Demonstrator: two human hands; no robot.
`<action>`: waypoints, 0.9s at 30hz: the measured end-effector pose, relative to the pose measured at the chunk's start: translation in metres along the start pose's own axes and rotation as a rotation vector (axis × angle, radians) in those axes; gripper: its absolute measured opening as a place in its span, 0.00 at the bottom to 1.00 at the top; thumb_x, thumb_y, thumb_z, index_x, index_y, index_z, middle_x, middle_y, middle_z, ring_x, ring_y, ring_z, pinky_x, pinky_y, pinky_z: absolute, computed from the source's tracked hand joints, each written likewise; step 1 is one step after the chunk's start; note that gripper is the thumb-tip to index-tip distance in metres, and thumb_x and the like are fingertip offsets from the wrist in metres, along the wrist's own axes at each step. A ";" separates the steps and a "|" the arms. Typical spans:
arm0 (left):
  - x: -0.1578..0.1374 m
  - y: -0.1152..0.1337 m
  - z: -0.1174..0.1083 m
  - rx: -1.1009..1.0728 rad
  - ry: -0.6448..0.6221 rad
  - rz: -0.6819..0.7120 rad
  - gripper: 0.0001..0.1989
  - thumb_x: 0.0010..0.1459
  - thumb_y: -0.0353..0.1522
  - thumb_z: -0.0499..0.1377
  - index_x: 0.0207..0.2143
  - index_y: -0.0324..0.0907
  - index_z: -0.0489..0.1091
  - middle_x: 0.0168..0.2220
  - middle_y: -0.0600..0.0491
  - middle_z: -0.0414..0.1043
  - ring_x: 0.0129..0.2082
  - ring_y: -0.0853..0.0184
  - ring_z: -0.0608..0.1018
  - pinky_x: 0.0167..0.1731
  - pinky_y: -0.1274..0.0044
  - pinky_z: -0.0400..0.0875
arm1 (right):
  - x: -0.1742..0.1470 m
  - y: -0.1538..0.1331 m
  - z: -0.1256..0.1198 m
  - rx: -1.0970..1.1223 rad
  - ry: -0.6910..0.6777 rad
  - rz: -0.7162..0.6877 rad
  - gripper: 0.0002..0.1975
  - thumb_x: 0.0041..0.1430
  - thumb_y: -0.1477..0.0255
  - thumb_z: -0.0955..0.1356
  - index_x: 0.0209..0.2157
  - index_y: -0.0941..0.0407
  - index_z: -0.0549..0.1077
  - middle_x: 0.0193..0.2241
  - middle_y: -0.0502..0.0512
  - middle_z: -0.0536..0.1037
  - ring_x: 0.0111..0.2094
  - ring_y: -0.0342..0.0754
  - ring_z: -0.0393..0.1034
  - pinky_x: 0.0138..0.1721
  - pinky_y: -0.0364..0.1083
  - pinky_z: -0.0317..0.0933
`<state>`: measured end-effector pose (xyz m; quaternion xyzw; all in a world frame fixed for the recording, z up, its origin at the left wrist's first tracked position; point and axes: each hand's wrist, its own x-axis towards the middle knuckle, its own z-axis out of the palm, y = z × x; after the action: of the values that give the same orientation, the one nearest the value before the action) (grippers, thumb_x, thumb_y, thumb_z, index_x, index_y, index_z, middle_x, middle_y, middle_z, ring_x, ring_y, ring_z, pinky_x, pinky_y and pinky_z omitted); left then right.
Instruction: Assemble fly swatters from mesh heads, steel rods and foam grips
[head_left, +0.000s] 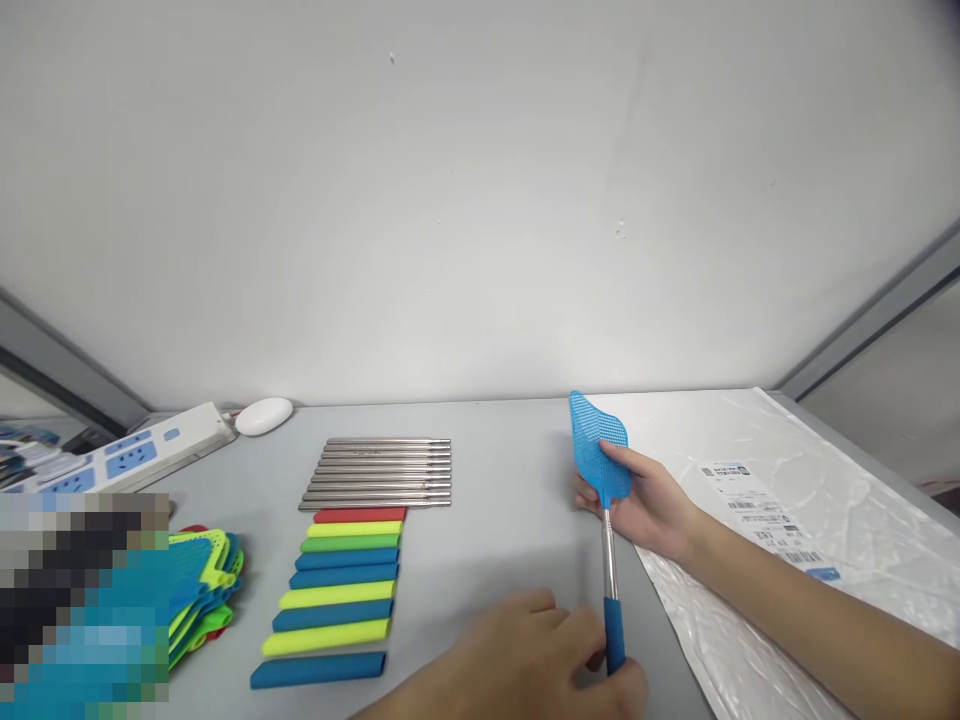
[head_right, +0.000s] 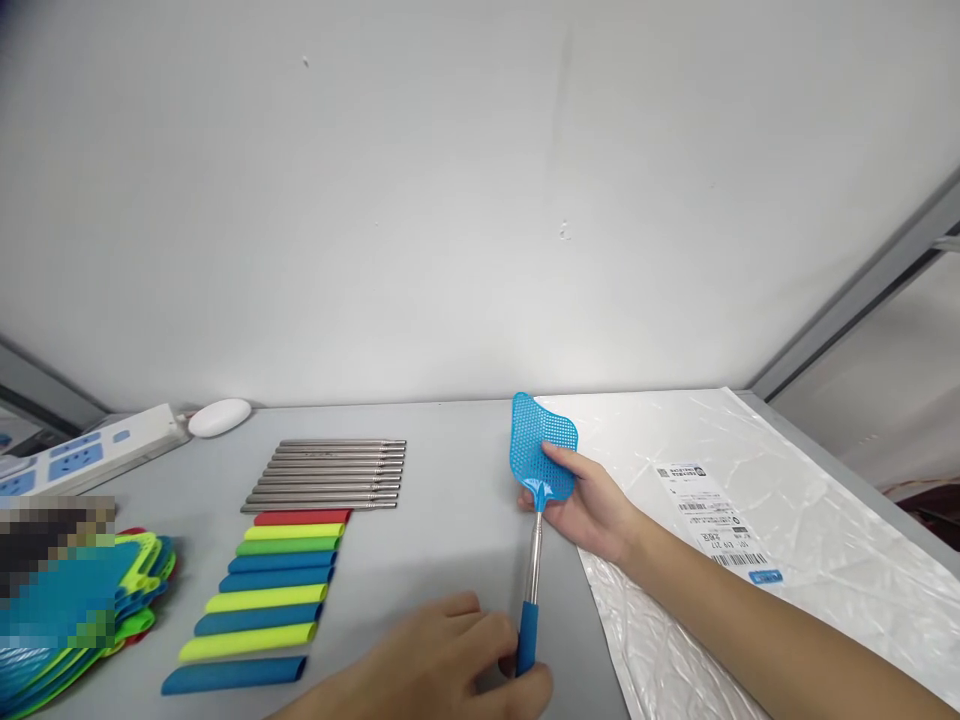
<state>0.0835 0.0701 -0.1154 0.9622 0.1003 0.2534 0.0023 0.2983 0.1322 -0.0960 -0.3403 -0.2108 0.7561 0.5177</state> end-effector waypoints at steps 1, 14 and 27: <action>-0.001 0.000 0.000 0.003 -0.005 0.017 0.10 0.65 0.36 0.52 0.48 0.45 0.64 0.29 0.57 0.66 0.23 0.71 0.68 0.25 0.78 0.63 | 0.000 0.001 0.000 -0.011 0.025 -0.008 0.02 0.57 0.71 0.70 0.33 0.55 0.74 0.30 0.51 0.75 0.30 0.46 0.67 0.35 0.49 0.64; 0.004 -0.006 0.002 0.036 0.177 -0.121 0.11 0.60 0.39 0.53 0.42 0.43 0.66 0.25 0.57 0.66 0.20 0.70 0.67 0.23 0.75 0.60 | -0.003 0.018 0.001 -0.558 0.125 -0.353 0.14 0.59 0.65 0.70 0.46 0.50 0.70 0.31 0.46 0.70 0.28 0.40 0.64 0.34 0.43 0.62; 0.003 -0.004 -0.002 -0.044 0.096 -0.525 0.08 0.50 0.29 0.56 0.35 0.45 0.68 0.32 0.52 0.62 0.24 0.67 0.64 0.24 0.74 0.64 | -0.014 0.014 0.015 -0.704 0.015 -0.352 0.23 0.63 0.63 0.65 0.59 0.44 0.62 0.54 0.54 0.71 0.55 0.53 0.64 0.54 0.54 0.59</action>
<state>0.0841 0.0745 -0.1120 0.8897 0.3411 0.2916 0.0840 0.2814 0.1144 -0.0908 -0.4611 -0.5085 0.5350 0.4926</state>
